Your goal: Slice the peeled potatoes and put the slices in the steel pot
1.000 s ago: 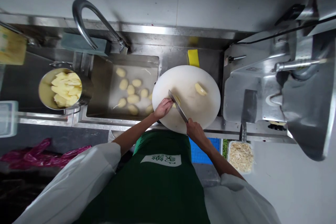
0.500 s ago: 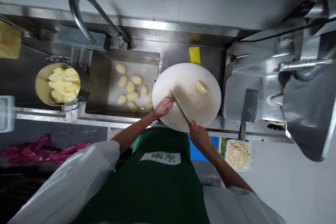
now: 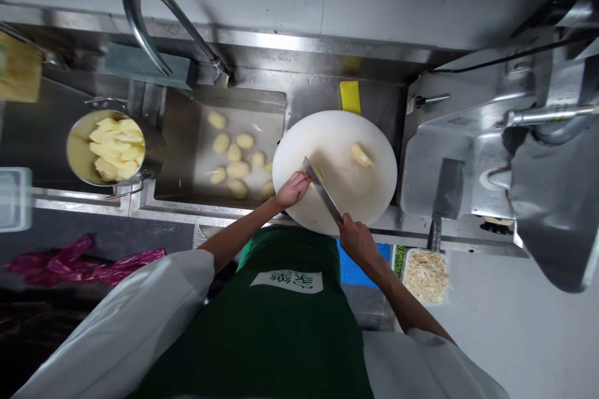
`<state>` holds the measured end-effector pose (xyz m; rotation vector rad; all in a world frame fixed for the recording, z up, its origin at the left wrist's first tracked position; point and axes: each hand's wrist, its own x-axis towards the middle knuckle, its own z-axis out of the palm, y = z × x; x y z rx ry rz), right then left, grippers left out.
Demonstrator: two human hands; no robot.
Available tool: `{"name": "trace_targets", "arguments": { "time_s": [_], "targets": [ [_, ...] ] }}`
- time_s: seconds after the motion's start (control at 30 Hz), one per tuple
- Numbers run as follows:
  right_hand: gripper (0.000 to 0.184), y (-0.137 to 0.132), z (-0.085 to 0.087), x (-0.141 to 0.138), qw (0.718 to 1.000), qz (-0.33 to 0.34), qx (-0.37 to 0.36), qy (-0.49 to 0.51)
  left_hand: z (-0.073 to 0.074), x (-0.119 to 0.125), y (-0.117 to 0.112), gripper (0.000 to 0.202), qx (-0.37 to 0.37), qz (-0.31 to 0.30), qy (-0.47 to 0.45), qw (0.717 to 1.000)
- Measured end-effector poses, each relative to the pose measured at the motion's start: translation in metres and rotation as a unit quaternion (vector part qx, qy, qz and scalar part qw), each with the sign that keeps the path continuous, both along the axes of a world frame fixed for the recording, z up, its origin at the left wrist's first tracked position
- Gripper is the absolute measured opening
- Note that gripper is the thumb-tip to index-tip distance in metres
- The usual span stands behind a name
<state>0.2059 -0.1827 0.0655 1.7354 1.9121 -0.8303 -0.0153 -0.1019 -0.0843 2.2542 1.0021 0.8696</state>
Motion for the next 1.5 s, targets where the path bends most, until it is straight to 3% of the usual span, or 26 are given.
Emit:
{"name": "trace_targets", "arguments": {
  "time_s": [0.17, 0.47, 0.8, 1.03, 1.5],
  "targets": [
    [0.018, -0.003, 0.001, 0.002, 1.0, 0.004, -0.01, -0.006, 0.0, 0.001, 0.001, 0.028, 0.008, 0.003, 0.001, 1.0],
    [0.024, 0.003, -0.034, -0.015, 1.0, -0.004, -0.01, -0.01, -0.003, -0.007, -0.006, 0.028, 0.011, -0.001, -0.014, 1.0],
    [0.025, -0.007, -0.009, -0.01, 0.999, 0.023, 0.006, -0.034, 0.001, -0.004, -0.003, 0.031, 0.012, -0.022, 0.023, 0.999],
    [0.025, -0.003, -0.023, -0.016, 0.999, 0.023, -0.004, -0.032, 0.004, -0.005, -0.003, 0.032, 0.015, -0.011, 0.023, 1.0],
    [0.025, -0.004, -0.017, -0.01, 0.999, 0.019, -0.009, -0.024, -0.001, -0.007, -0.003, 0.028, 0.018, -0.019, 0.029, 0.999]
  ]
}}
